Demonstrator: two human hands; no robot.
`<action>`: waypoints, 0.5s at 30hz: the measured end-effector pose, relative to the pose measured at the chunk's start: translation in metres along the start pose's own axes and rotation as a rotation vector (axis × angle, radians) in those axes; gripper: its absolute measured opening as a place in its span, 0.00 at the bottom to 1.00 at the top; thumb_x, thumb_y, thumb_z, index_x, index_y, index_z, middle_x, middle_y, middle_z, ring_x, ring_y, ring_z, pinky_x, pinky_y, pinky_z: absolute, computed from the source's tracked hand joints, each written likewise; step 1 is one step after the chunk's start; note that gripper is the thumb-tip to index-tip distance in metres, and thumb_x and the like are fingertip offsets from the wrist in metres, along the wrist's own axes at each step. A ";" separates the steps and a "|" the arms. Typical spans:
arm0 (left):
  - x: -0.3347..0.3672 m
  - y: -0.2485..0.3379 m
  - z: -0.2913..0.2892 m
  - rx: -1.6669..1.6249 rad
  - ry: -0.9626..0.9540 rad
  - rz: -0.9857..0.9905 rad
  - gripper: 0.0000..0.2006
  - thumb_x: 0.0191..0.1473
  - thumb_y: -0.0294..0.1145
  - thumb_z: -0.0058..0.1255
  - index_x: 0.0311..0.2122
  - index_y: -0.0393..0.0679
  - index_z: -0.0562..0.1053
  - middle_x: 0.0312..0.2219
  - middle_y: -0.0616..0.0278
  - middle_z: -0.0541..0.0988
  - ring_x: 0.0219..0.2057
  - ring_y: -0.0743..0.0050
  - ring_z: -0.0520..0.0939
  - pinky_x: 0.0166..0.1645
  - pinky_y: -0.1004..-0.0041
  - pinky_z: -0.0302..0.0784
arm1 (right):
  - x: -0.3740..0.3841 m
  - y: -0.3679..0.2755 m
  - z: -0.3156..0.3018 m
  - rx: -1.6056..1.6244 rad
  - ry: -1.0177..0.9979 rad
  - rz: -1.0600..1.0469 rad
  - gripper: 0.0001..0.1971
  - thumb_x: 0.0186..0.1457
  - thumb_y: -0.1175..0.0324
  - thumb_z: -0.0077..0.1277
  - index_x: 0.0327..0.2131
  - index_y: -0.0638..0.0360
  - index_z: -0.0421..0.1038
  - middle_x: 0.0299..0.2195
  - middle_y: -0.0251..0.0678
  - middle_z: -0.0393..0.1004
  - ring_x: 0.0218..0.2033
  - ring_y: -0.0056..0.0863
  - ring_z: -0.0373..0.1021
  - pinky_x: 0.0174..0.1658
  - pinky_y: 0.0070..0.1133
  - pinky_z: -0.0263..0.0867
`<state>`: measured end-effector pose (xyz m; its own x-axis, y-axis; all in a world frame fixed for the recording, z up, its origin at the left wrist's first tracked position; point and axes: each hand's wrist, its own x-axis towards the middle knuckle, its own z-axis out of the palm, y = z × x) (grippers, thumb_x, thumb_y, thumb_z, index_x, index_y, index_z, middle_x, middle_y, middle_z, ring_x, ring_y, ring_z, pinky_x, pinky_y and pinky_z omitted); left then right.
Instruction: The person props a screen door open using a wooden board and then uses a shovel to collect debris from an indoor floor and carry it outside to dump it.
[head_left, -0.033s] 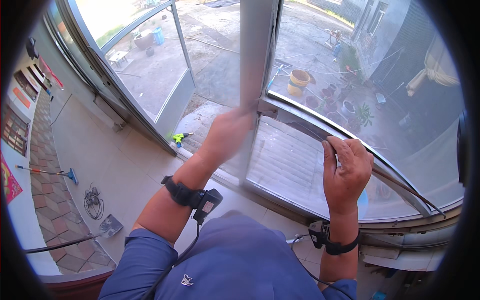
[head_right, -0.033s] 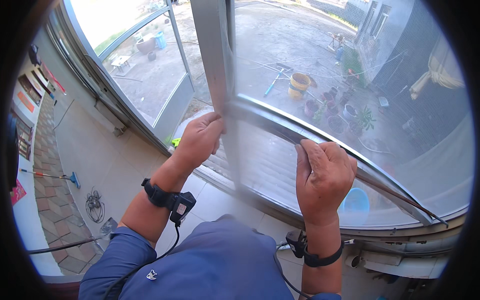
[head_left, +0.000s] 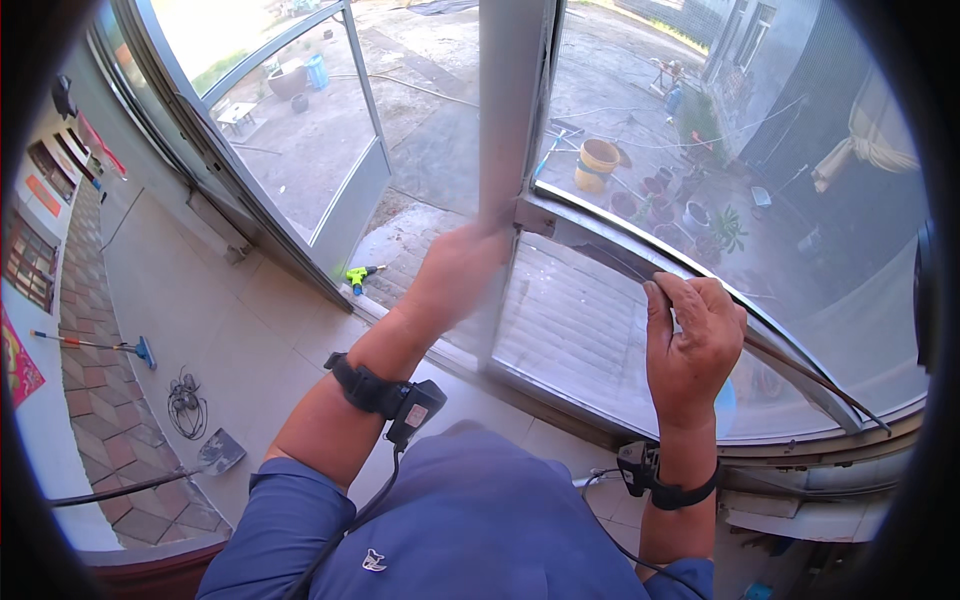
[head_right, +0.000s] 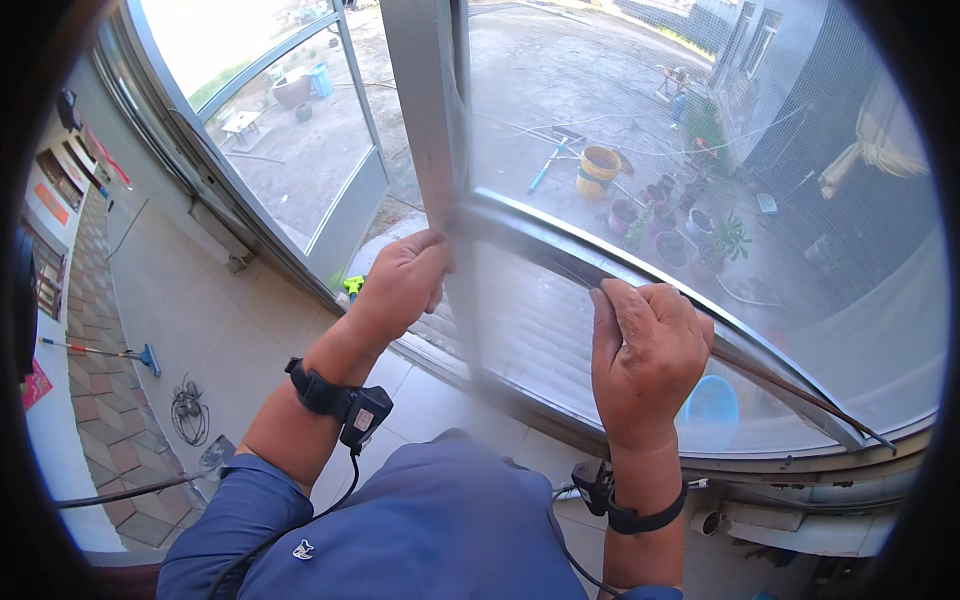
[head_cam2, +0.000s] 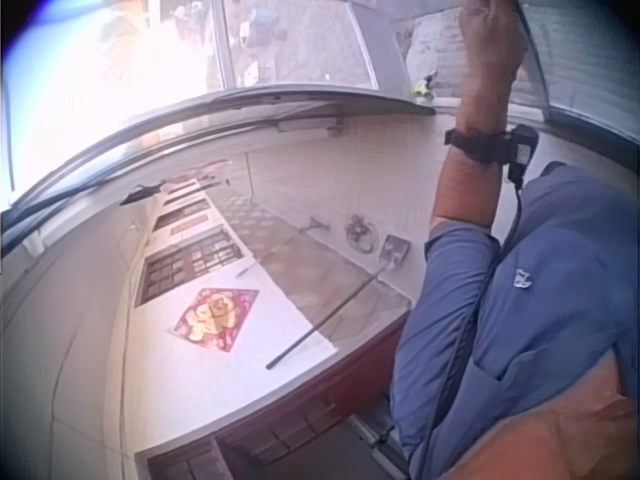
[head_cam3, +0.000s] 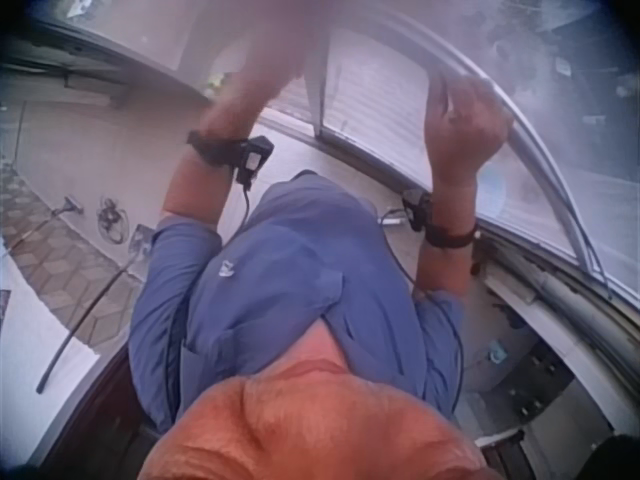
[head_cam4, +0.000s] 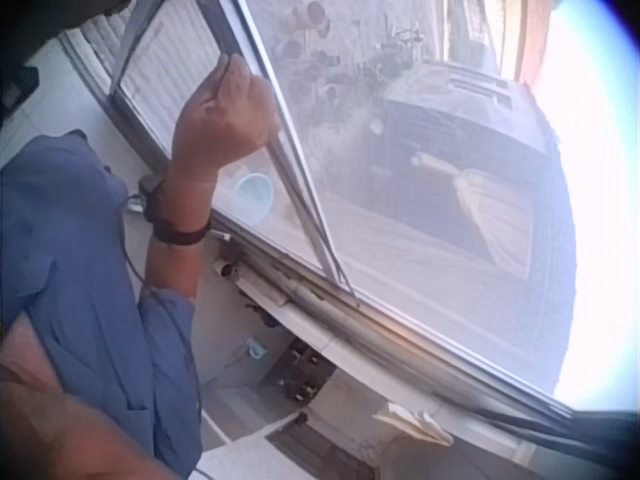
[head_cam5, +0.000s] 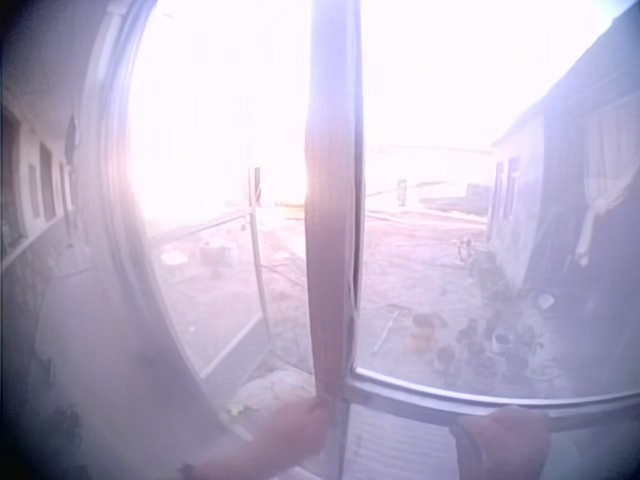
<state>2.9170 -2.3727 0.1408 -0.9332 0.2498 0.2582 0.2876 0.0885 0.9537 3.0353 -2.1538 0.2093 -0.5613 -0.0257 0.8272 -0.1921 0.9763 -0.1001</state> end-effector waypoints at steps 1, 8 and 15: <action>-0.003 -0.009 0.001 0.029 -0.106 0.049 0.11 0.58 0.33 0.42 0.30 0.37 0.71 0.18 0.69 0.69 0.15 0.85 0.65 0.20 0.79 0.60 | 0.000 -0.001 0.000 0.003 -0.001 -0.003 0.06 0.44 0.72 0.61 0.28 0.54 0.75 0.21 0.29 0.68 0.26 0.28 0.67 0.34 0.24 0.56; -0.017 0.020 0.016 0.173 -0.355 0.009 0.03 0.40 0.20 0.48 0.25 0.38 0.70 0.23 0.55 0.72 0.26 0.54 0.74 0.30 0.64 0.70 | -0.001 0.003 0.001 -0.002 -0.013 -0.007 0.05 0.44 0.72 0.60 0.28 0.55 0.75 0.21 0.30 0.68 0.26 0.29 0.67 0.33 0.25 0.55; -0.026 0.028 0.022 -0.536 -0.463 -0.223 0.07 0.56 0.27 0.41 0.27 0.39 0.65 0.16 0.73 0.59 0.13 0.90 0.56 0.16 0.83 0.50 | 0.001 0.000 -0.001 0.016 -0.010 -0.014 0.05 0.43 0.73 0.60 0.26 0.55 0.74 0.20 0.30 0.67 0.24 0.29 0.66 0.32 0.25 0.54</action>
<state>2.9539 -2.3554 0.1577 -0.7370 0.6722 0.0707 -0.1533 -0.2681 0.9511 3.0355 -2.1533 0.2111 -0.5664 -0.0414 0.8231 -0.2128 0.9722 -0.0976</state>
